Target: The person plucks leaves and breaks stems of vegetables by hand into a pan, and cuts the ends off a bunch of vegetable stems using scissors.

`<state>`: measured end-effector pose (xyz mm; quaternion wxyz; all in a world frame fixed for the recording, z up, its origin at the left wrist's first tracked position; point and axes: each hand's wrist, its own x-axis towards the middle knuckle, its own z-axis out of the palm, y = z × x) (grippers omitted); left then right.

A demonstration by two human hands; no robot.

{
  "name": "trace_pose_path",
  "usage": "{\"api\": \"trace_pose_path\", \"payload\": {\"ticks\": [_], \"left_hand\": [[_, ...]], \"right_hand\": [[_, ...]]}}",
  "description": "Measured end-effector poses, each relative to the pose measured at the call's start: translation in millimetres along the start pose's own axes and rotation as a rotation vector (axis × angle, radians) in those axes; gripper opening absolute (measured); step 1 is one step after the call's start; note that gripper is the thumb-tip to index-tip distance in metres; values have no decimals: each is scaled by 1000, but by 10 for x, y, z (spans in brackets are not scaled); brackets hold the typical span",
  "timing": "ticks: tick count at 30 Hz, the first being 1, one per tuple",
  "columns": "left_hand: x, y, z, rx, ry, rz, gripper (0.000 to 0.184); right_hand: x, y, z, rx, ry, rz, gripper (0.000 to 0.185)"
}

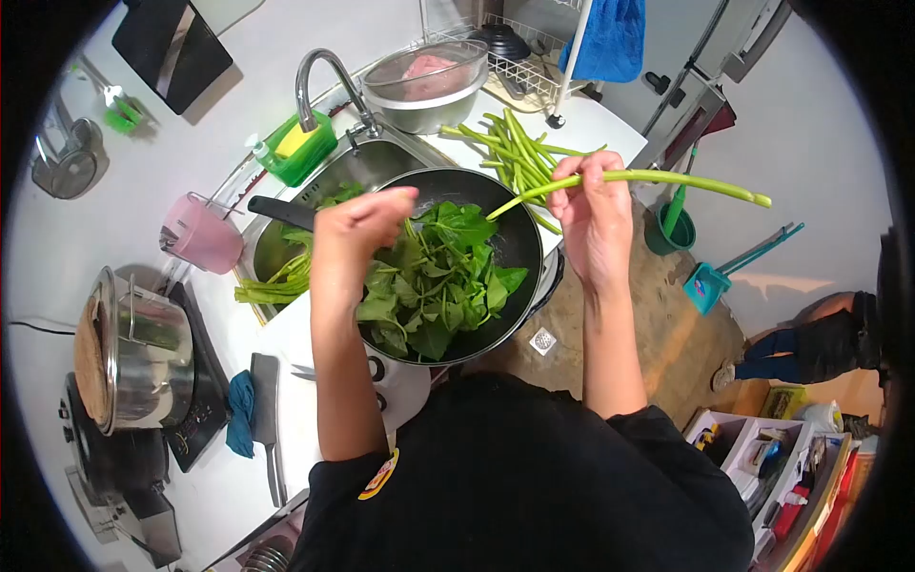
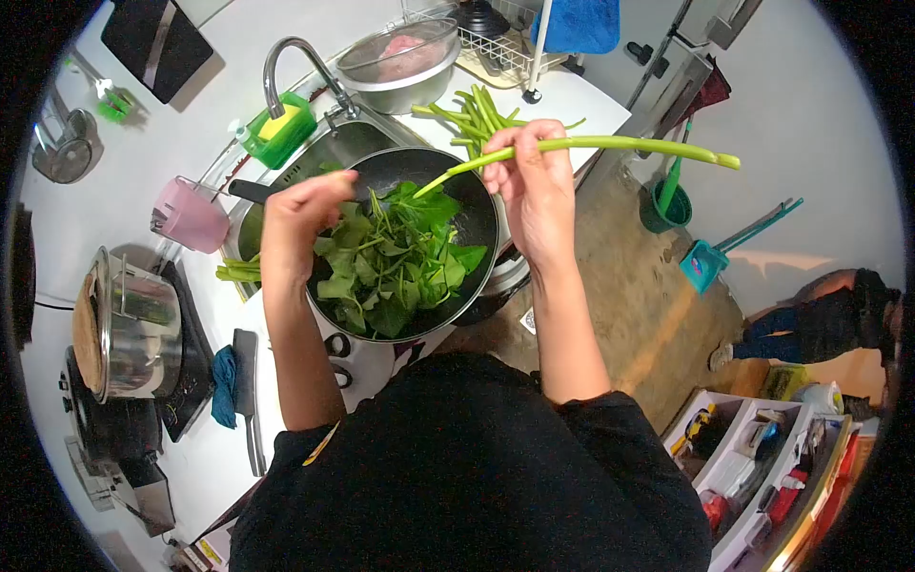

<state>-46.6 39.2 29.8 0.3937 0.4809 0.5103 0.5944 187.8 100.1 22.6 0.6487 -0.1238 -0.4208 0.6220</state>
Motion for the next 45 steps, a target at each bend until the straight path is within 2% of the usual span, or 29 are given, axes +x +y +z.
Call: {"api": "trace_pose_path", "payload": {"ticks": [2,5,6,9,13,16,19,20,23,25,27,30,33,34,37,40,41,43,45], "left_hand": [[-36,-12,146,367,-99,111,22],[-91,67,275,280,-243,62,24],[-122,167,337,174,-285,-83,23],[-147,207,407,91,-430,-96,23],[-182,72,472,93,-368,-38,18],[-276,6,587,239,-258,144,18],[-340,86,576,230,-396,113,17],[-341,46,572,229,-419,176,12],[-411,83,598,364,-372,345,6],[-461,53,638,411,-268,380,3],[-517,59,666,439,-213,367,2],[-546,-29,676,502,-305,449,2],[-498,-105,552,507,-550,480,4],[-513,-141,531,470,-589,480,4],[-545,-159,420,462,-697,426,5],[-557,-7,327,532,-826,172,6],[-567,3,309,516,-821,151,5],[-572,14,306,479,-809,113,5],[-553,-124,344,390,-650,273,6]], "right_hand": [[10,32,20,-70,-53,23,9],[19,53,77,-142,-125,59,10],[14,55,87,-153,-144,73,12],[14,51,123,-167,-183,76,15],[-16,36,250,-131,-87,70,17],[-99,81,269,-94,-93,83,17],[-146,31,226,-141,-143,148,18],[-159,11,246,-218,-126,166,21],[-225,-13,224,-192,-250,288,23],[-338,25,377,-281,-135,309,31],[-389,79,370,-358,-69,260,30],[-428,58,416,-509,-54,365,30],[-416,22,383,-697,-241,544,31],[-433,112,274,-792,-331,491,31],[-502,202,229,-849,-447,552,30],[-484,104,370,-936,-546,629,31],[-459,57,430,-962,-571,682,32],[-452,119,387,-955,-601,605,32],[-418,140,322,-864,-551,577,30]]}}
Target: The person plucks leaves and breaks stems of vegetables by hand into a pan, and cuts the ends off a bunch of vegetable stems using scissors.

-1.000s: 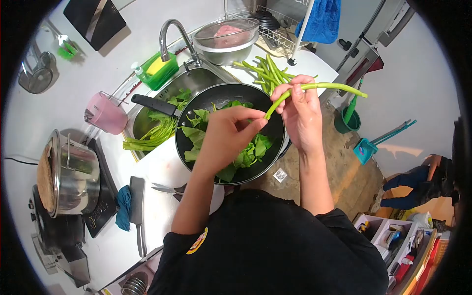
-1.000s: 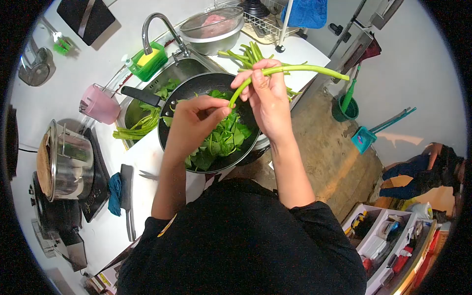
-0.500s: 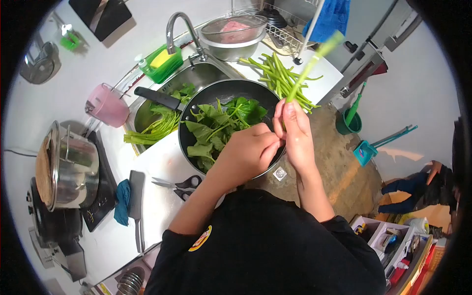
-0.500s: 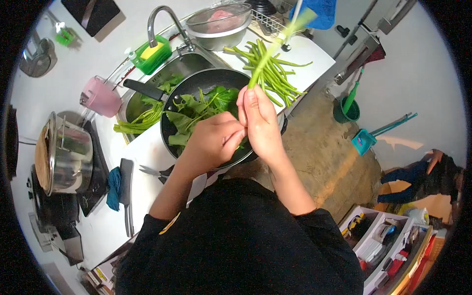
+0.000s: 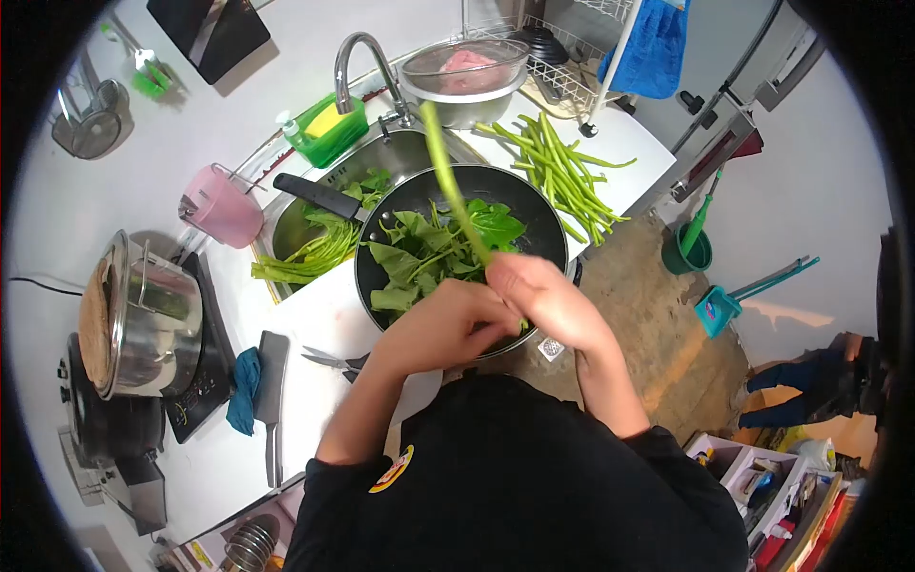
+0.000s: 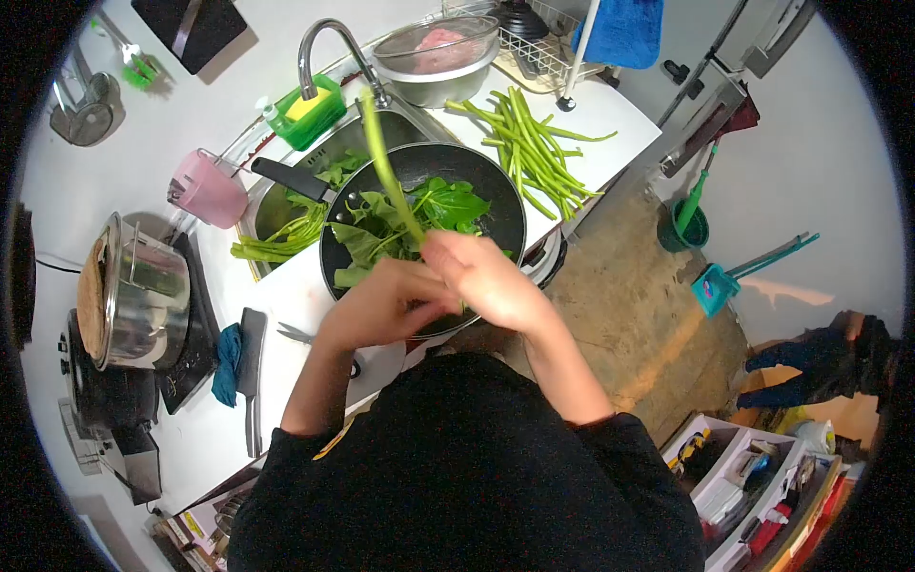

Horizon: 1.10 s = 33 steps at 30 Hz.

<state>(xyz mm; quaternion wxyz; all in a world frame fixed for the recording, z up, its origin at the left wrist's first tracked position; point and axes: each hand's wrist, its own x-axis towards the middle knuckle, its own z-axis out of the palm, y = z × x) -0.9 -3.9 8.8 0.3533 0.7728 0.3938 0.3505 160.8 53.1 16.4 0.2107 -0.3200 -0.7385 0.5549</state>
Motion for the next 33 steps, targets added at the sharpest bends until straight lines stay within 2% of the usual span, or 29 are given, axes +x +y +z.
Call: {"api": "trace_pose_path", "payload": {"ticks": [1,2,3,4,9,11,13,16,17,20,24,25,28,30,32,33], "left_hand": [[-1,-41,47,-14,99,63,6],[-11,-59,90,6,182,-24,6],[9,-31,103,31,266,-110,7],[31,-5,108,57,350,-196,7],[135,74,199,149,547,-222,10],[155,64,237,163,588,-215,9],[145,81,209,266,495,-203,10],[86,66,87,411,271,-167,11],[61,54,19,463,187,-154,12],[-12,51,-156,427,-81,-132,10],[-81,156,-372,308,-93,-141,8],[-96,97,-433,230,-33,-102,8],[-123,25,-479,216,137,-165,11],[-132,7,-387,312,213,-260,17],[-166,-145,-229,403,358,-275,20],[-178,-127,-249,406,387,-302,21]], "right_hand": [[20,23,-47,104,33,2,28],[25,43,-74,210,65,6,26],[14,-88,-91,309,81,-54,18],[22,-70,-40,369,174,-129,18],[51,-11,-4,-6,273,-139,16],[71,35,25,-152,349,-237,13],[57,24,48,-257,376,-250,9],[5,130,94,-378,278,-250,9],[-41,110,97,-443,210,-196,8],[-98,157,58,-471,-25,-239,11],[-144,4,-101,-208,-271,-315,18],[-154,19,-98,-165,-262,-322,21],[-85,128,-182,-251,-38,-271,27],[-21,136,-378,-129,64,-124,35],[71,199,-612,-186,217,-35,36],[98,211,-700,-254,302,-63,35]]}}
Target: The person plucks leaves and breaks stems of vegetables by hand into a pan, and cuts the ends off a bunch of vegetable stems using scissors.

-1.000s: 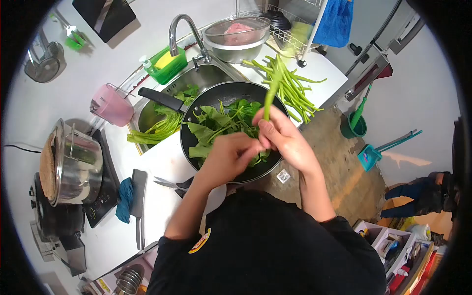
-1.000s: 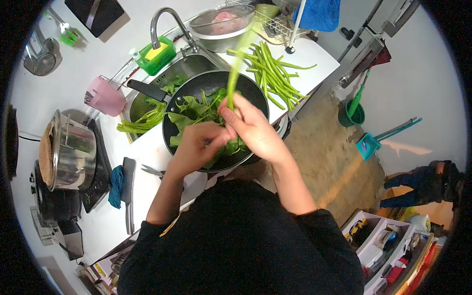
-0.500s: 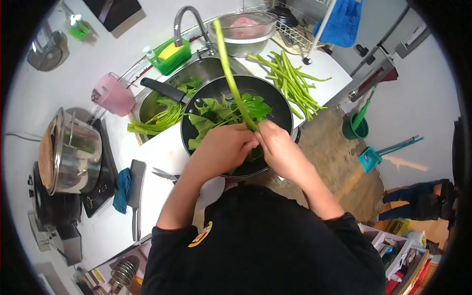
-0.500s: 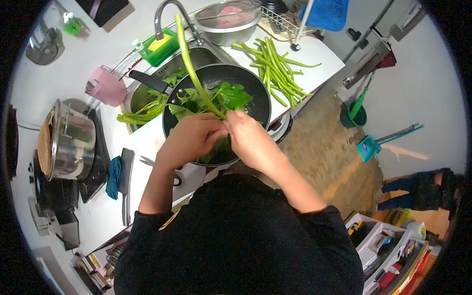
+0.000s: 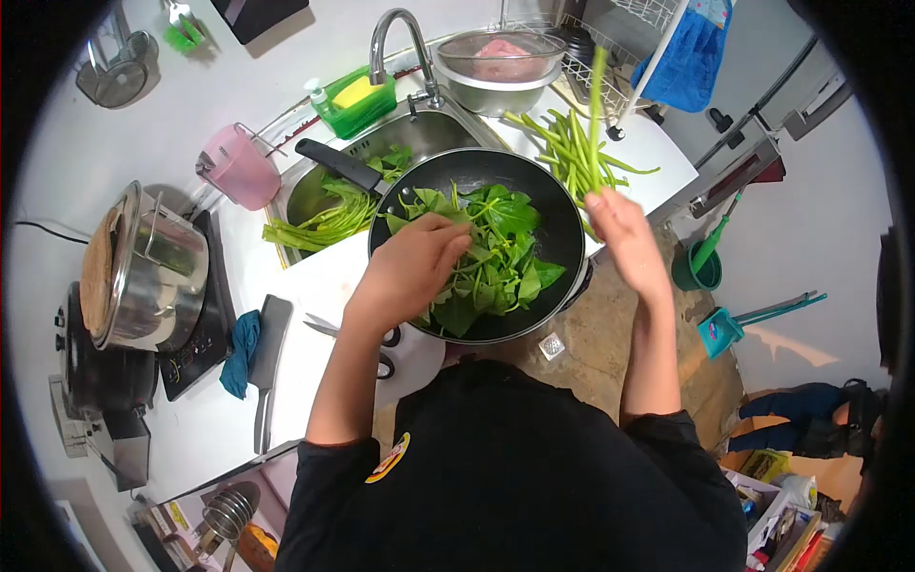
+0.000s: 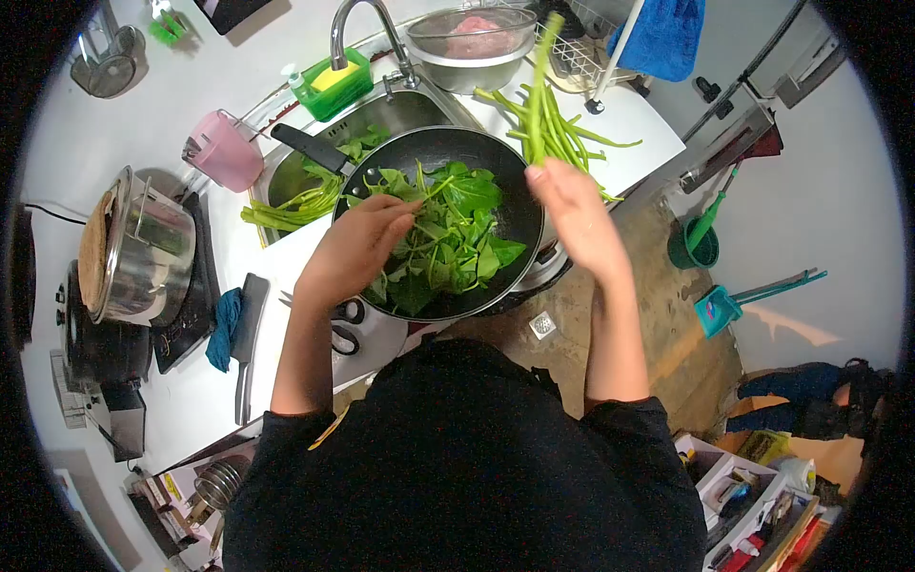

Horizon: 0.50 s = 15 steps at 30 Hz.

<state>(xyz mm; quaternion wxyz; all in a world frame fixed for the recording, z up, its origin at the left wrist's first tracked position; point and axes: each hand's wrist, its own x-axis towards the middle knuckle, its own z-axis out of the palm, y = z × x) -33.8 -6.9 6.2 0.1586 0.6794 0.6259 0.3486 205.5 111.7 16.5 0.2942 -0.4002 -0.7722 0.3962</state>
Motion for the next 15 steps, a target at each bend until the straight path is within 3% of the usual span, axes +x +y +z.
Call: {"api": "trace_pose_path", "payload": {"ticks": [3,7,9,15], "left_hand": [[-71,-53,-215,8,89,-111,23],[-310,-397,-614,17,282,-222,22],[-453,-526,-827,26,348,-456,23],[-808,-881,-1290,168,602,-659,27]], "right_hand": [[182,266,-185,-118,139,52,34],[424,760,-226,-444,130,121,33],[565,1048,-252,-565,97,127,33],[798,1253,-407,-641,176,175,33]]}}
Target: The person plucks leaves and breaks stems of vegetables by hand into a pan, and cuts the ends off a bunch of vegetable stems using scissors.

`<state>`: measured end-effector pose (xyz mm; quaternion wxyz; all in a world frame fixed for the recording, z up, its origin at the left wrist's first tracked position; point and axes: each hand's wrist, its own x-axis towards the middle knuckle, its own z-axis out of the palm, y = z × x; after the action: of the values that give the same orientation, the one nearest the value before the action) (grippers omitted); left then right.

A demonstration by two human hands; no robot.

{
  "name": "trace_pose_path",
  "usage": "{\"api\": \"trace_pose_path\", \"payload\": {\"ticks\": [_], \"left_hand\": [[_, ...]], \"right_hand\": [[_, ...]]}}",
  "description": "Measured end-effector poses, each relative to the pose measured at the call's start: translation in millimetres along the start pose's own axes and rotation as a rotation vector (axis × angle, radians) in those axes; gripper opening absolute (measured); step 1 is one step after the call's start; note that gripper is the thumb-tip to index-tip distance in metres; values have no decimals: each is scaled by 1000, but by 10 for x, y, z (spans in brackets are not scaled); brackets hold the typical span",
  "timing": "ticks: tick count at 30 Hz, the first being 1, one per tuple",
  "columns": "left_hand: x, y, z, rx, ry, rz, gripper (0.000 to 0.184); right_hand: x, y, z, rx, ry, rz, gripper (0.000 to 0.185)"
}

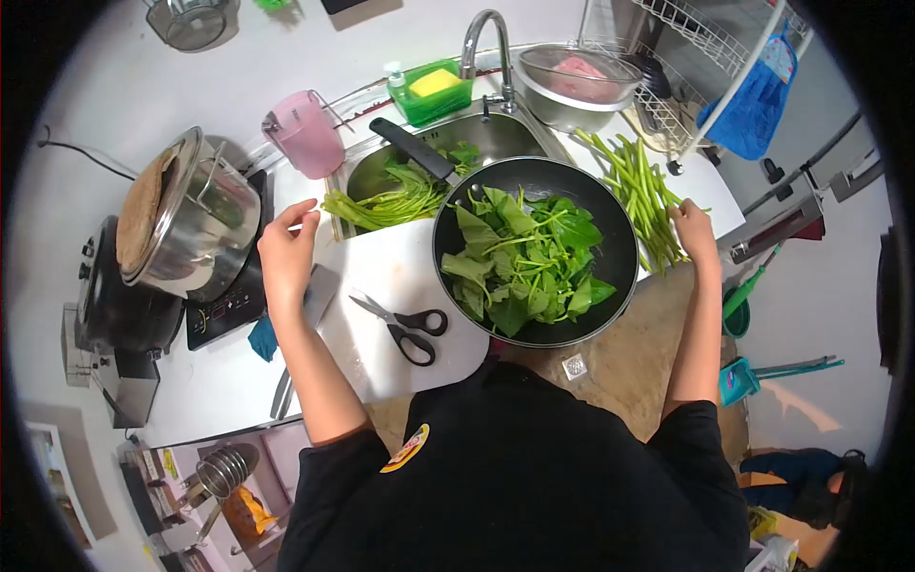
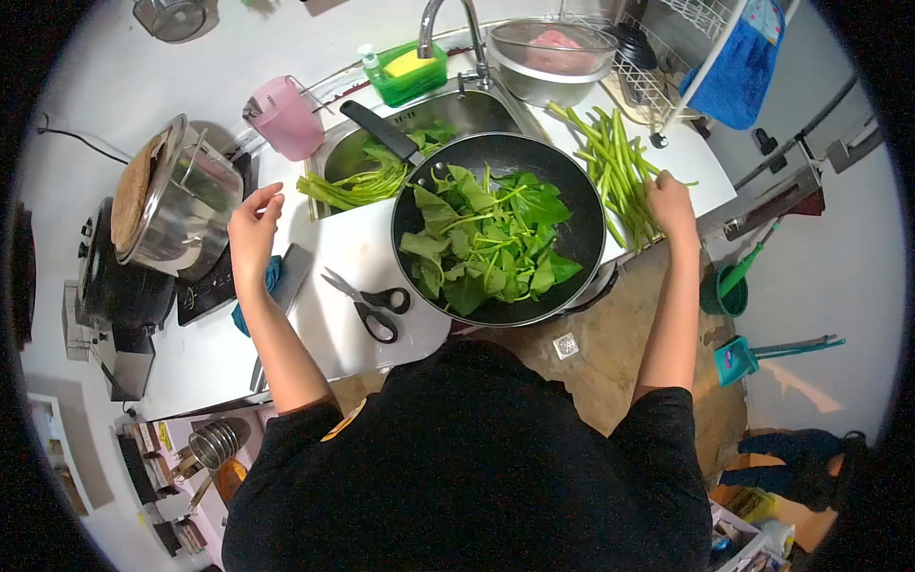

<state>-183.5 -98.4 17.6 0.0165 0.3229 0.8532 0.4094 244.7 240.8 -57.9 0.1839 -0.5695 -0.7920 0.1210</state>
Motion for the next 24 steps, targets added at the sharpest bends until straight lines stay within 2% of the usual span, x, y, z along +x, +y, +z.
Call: {"api": "trace_pose_path", "payload": {"ticks": [4,6,8,9,12,16,20,23,24], "left_hand": [[202,-396,178,30,76,-26,26],[293,-498,404,-7,24,-143,28],[384,-542,724,278,72,-144,35],[408,-536,817,339,52,-184,41],[432,-594,1036,402,116,-251,42],[537,-678,1045,302,182,-242,36],[540,-316,768,188,358,-88,32],[497,41,592,3,474,109,30],[502,126,542,-54,578,194,25]], "right_hand": [[105,155,22,-11,83,23,35],[103,161,11,5,69,48,36],[161,293,129,69,30,46,37],[131,275,120,90,16,63,36],[72,242,106,150,50,65,33],[-65,216,18,191,134,71,31],[-191,195,-67,225,225,75,28],[-229,81,-98,272,277,14,24],[-262,-35,-140,295,282,-3,22]]}}
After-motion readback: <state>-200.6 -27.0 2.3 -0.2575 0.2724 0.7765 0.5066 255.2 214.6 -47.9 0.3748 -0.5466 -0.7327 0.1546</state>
